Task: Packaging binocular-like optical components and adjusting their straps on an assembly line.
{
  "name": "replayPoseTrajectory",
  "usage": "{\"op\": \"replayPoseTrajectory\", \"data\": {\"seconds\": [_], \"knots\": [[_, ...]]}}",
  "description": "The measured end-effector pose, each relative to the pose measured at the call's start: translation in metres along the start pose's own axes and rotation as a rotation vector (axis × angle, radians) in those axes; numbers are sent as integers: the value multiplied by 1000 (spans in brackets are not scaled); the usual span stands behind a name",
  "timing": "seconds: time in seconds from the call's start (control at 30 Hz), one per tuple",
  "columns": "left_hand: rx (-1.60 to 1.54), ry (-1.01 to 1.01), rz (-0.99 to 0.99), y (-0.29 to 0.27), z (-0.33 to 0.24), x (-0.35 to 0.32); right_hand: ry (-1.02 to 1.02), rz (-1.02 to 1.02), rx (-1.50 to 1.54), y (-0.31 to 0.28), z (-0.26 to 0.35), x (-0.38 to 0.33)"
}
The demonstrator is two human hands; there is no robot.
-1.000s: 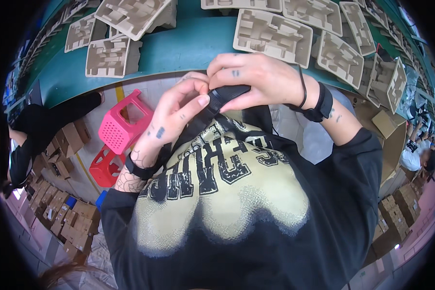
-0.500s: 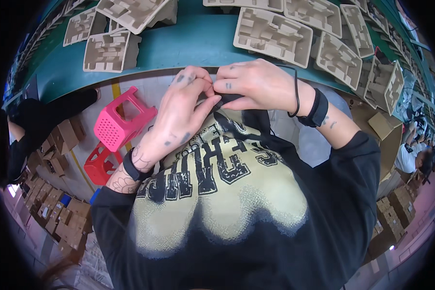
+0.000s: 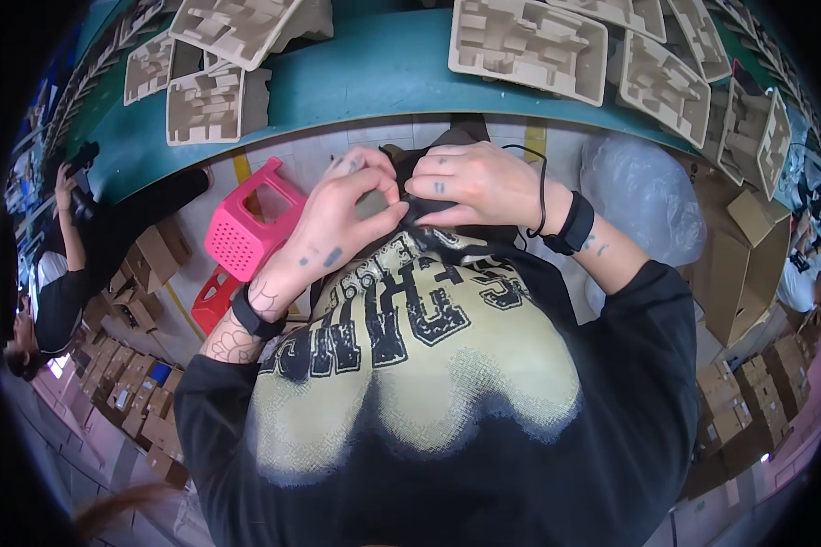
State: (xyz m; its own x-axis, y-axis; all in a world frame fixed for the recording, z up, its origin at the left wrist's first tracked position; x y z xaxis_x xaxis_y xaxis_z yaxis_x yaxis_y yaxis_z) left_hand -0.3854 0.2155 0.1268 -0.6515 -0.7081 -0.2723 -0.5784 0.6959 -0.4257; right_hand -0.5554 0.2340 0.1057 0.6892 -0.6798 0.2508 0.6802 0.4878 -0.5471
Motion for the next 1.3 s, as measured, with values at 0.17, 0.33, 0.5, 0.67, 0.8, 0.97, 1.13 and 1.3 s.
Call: {"op": "replayPoseTrajectory", "data": {"seconds": [0.17, 0.33, 0.5, 0.67, 0.8, 0.97, 1.13, 1.3], "knots": [[348, 27, 5, -5, -19, 13, 23, 16, -24, -4, 1, 5], [219, 123, -72, -5, -13, 7, 5, 31, -51, -8, 3, 8], [-145, 128, 3, -10, -3, -10, -50, -58, 87, -2, 9, 5], [-128, 38, 4, -6, 7, -13, 9, -40, 67, 8, 8, 1], [323, 151, 0, -9, -14, -4, 24, 3, -20, 2, 12, 4], [29, 120, -63, -3, -10, -3, -26, 10, -19, -4, 15, 7], [18, 168, -70, -6, -18, -12, -61, -83, 48, -3, 19, 3], [-139, 161, -31, -1, -9, -18, -3, -89, 134, 1, 22, -7]]}}
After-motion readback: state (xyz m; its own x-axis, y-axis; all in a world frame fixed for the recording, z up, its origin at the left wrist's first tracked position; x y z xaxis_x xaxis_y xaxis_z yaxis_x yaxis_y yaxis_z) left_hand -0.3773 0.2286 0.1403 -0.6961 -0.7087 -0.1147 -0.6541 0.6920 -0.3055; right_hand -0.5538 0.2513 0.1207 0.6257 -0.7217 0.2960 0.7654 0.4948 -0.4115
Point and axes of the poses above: each hand's wrist, its own x-axis towards the middle knuckle, its own y-axis out of the palm, z = x × y, the point moved 4 cm from there along x, towards the middle knuckle, and after that the axes turned 3 degrees about x, right-handed, at the moved point
